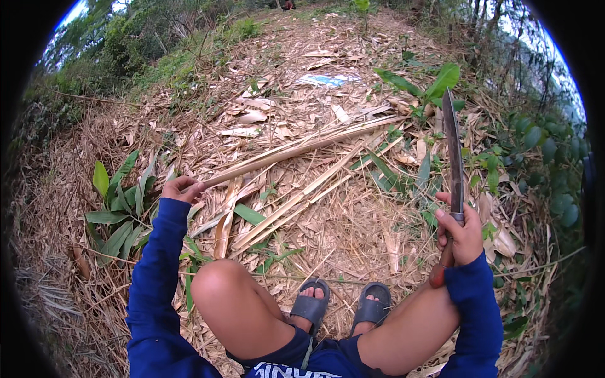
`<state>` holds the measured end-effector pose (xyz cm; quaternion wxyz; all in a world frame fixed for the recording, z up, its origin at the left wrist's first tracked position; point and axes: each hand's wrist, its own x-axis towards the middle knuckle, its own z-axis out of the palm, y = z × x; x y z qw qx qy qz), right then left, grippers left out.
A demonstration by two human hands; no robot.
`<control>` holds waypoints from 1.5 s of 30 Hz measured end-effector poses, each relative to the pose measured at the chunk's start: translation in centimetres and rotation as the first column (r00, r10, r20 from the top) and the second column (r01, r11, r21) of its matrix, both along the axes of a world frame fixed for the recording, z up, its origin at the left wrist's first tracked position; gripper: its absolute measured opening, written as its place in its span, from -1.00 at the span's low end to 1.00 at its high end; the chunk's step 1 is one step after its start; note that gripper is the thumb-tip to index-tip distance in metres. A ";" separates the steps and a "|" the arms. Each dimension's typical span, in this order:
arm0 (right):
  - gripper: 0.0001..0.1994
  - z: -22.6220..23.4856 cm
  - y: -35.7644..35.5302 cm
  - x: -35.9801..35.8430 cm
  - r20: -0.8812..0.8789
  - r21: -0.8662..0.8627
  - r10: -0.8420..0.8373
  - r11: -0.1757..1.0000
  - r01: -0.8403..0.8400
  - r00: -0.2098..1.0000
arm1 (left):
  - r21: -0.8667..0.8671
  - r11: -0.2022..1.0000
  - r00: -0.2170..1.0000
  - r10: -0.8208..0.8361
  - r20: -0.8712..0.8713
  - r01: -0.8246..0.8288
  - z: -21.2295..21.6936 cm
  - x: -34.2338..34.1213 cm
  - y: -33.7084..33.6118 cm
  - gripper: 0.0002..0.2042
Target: The person sits on the ground and uses a machete to split a long bamboo stalk into thin strips. The person repeatedly strikes the bamboo with the machete to separate it into smaller pieces.
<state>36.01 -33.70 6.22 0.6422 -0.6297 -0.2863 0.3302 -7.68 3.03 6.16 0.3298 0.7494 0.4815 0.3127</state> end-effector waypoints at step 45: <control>-0.59 -0.8 0.4 -0.4 0.071 -0.027 0.037 0.999 -0.035 0.997 | 0.595 0.804 0.670 -0.436 0.601 -0.010 14.1 7.5 -11.5 -0.78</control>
